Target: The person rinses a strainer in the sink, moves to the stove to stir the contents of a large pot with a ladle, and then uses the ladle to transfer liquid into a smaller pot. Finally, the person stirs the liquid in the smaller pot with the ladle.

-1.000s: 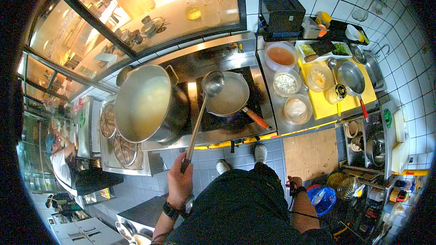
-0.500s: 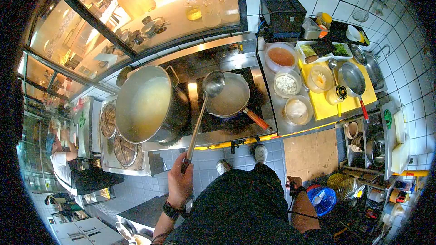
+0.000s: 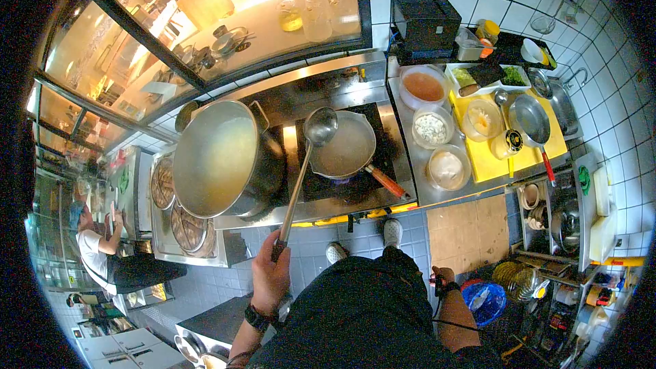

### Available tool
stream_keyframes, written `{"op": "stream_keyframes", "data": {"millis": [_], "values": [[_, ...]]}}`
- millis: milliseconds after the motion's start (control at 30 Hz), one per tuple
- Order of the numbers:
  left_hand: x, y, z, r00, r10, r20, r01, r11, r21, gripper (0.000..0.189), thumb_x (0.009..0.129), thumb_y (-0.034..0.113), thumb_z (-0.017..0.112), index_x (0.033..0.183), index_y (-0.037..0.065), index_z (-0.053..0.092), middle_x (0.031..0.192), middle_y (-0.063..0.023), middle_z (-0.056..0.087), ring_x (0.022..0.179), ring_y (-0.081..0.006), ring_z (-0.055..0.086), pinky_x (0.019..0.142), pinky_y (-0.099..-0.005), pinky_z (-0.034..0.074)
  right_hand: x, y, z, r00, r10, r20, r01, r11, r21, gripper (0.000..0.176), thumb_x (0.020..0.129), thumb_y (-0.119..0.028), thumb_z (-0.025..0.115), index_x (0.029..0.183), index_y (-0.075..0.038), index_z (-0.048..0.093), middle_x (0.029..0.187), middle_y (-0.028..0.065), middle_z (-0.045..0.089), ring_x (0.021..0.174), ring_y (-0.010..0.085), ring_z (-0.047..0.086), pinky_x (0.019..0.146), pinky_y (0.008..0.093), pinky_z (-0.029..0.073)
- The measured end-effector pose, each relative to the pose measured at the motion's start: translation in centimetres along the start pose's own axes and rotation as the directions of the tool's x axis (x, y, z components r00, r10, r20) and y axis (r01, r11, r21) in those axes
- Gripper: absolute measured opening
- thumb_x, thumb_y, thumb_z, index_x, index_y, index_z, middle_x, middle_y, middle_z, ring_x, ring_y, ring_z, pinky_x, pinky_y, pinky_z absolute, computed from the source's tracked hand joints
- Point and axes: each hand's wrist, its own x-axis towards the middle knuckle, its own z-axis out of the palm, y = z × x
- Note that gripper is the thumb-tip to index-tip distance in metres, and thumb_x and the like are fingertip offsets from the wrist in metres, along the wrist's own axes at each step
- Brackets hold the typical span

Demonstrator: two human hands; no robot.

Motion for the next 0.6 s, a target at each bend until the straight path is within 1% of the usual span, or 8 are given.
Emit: {"op": "stream_keyframes", "data": {"millis": [33, 167, 267, 367, 467, 533, 567, 600], "values": [[0.0, 0.1, 0.0, 1.0, 0.0, 0.0, 0.0, 1.0, 0.0, 0.035, 0.082, 0.002, 0.059, 0.116, -0.004, 0.052, 0.079, -0.0186, 0.062, 0.065, -0.0227, 0.061, 0.059, -0.0321, 0.048, 0.1, 0.0, 0.0, 1.0, 0.025, 0.003, -0.025, 1.0, 0.0, 0.03, 0.084, -0.023, 0.065, 0.084, 0.006, 0.059, 0.078, 0.0171, 0.066, 0.064, 0.0301, 0.066, 0.053, 0.0425, 0.057], [0.1, 0.4, -0.1, 1.0, -0.017, 0.005, 0.017, 1.0, 0.006, 0.036, 0.082, 0.002, 0.059, 0.116, -0.004, 0.052, 0.08, -0.0185, 0.062, 0.065, -0.0224, 0.061, 0.059, -0.032, 0.048, 0.1, 0.2, 0.1, 1.0, 0.014, -0.004, -0.014, 1.0, 0.027, 0.027, 0.085, -0.022, 0.064, 0.081, 0.005, 0.06, 0.079, 0.0178, 0.066, 0.066, 0.0308, 0.066, 0.054, 0.0427, 0.058], [0.1, 0.0, 0.0, 1.0, -0.008, 0.004, 0.008, 1.0, 0.009, 0.036, 0.082, 0.002, 0.059, 0.117, -0.004, 0.052, 0.079, -0.0183, 0.061, 0.065, -0.0228, 0.061, 0.058, -0.0321, 0.047, 0.5, 0.5, -0.1, 1.0, -0.011, 0.012, 0.011, 1.0, 0.021, 0.024, 0.085, -0.019, 0.063, 0.084, 0.005, 0.06, 0.076, 0.0168, 0.065, 0.065, 0.0311, 0.066, 0.054, 0.0431, 0.058], [0.2, 0.2, -0.1, 1.0, -0.011, 0.003, 0.011, 1.0, 0.016, 0.036, 0.082, 0.002, 0.059, 0.116, -0.003, 0.052, 0.078, -0.0182, 0.061, 0.064, -0.0235, 0.06, 0.058, -0.0325, 0.047, 0.3, 0.3, 0.0, 1.0, 0.015, 0.023, -0.017, 0.995, 0.095, 0.023, 0.084, -0.018, 0.063, 0.088, 0.005, 0.059, 0.075, 0.0157, 0.064, 0.064, 0.0306, 0.065, 0.053, 0.0432, 0.057], [0.2, 0.0, 0.0, 1.0, -0.013, -0.003, 0.013, 1.0, 0.014, 0.036, 0.082, 0.002, 0.06, 0.116, -0.003, 0.052, 0.079, -0.0185, 0.061, 0.065, -0.0245, 0.061, 0.058, -0.0332, 0.048, -0.1, -0.1, 0.0, 0.999, 0.017, 0.035, -0.019, 0.999, 0.05, 0.022, 0.084, -0.016, 0.063, 0.092, 0.003, 0.059, 0.075, 0.0148, 0.064, 0.063, 0.0299, 0.065, 0.051, 0.0431, 0.056], [0.1, -0.4, 0.2, 1.0, 0.003, -0.01, -0.003, 1.0, 0.01, 0.036, 0.082, 0.002, 0.06, 0.116, -0.003, 0.052, 0.08, -0.0189, 0.062, 0.066, -0.025, 0.062, 0.059, -0.0337, 0.048, 0.6, 0.7, -0.3, 0.994, -0.065, 0.088, 0.066, 0.998, -0.005, 0.019, 0.084, -0.015, 0.061, 0.092, 0.002, 0.059, 0.078, 0.0165, 0.064, 0.063, 0.0301, 0.064, 0.052, 0.0439, 0.056], [0.1, -0.5, 0.2, 1.0, -0.012, -0.009, 0.012, 1.0, 0.012, 0.036, 0.082, 0.003, 0.06, 0.116, -0.003, 0.052, 0.081, -0.0196, 0.062, 0.068, -0.0254, 0.063, 0.06, -0.0339, 0.049, 0.8, 0.9, -0.5, 0.994, -0.066, 0.086, 0.067, 0.998, -0.004, 0.019, 0.084, -0.015, 0.061, 0.092, 0.002, 0.059, 0.078, 0.0165, 0.064, 0.063, 0.0301, 0.064, 0.052, 0.0439, 0.056], [0.1, -0.6, 0.2, 1.0, -0.027, -0.008, 0.027, 1.0, 0.013, 0.036, 0.082, 0.003, 0.06, 0.116, -0.003, 0.052, 0.083, -0.0203, 0.063, 0.07, -0.0259, 0.064, 0.061, -0.0341, 0.049, 1.0, 1.1, -0.6, 0.993, -0.05, 0.103, 0.039, 0.994, 0.099, 0.019, 0.084, -0.015, 0.062, 0.091, 0.002, 0.059, 0.077, 0.0165, 0.064, 0.063, 0.0299, 0.064, 0.052, 0.0438, 0.056]]}}
